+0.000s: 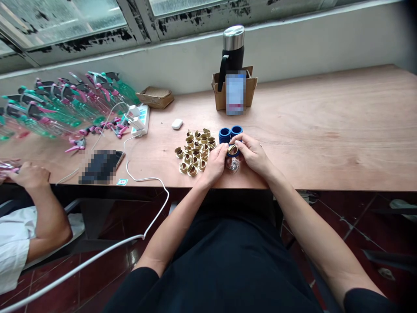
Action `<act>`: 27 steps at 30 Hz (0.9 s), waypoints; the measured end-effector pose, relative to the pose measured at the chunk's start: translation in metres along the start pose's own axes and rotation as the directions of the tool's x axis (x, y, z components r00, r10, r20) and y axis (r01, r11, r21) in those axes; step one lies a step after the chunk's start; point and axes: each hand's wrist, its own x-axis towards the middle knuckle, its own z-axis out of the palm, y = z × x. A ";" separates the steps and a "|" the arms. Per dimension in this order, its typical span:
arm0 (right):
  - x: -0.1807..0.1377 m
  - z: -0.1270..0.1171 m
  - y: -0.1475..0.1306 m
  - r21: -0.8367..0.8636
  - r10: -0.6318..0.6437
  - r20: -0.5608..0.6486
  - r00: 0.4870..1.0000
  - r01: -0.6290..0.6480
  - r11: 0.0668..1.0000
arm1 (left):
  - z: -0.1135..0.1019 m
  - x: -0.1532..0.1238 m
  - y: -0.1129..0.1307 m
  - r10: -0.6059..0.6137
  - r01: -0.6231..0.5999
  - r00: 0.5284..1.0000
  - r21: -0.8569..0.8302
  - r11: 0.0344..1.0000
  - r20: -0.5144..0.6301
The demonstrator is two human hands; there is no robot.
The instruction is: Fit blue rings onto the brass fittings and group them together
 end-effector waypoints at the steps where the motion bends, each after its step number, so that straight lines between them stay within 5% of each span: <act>1: 0.000 0.000 0.000 -0.001 0.000 0.003 1.000 0.000 1.000 | 0.000 0.000 0.000 -0.003 0.003 1.000 -0.004 1.000 -0.004; 27: 0.001 -0.001 0.005 -0.010 -0.013 -0.009 1.000 0.013 1.000 | 0.001 0.000 0.000 0.008 -0.008 1.000 -0.003 1.000 -0.014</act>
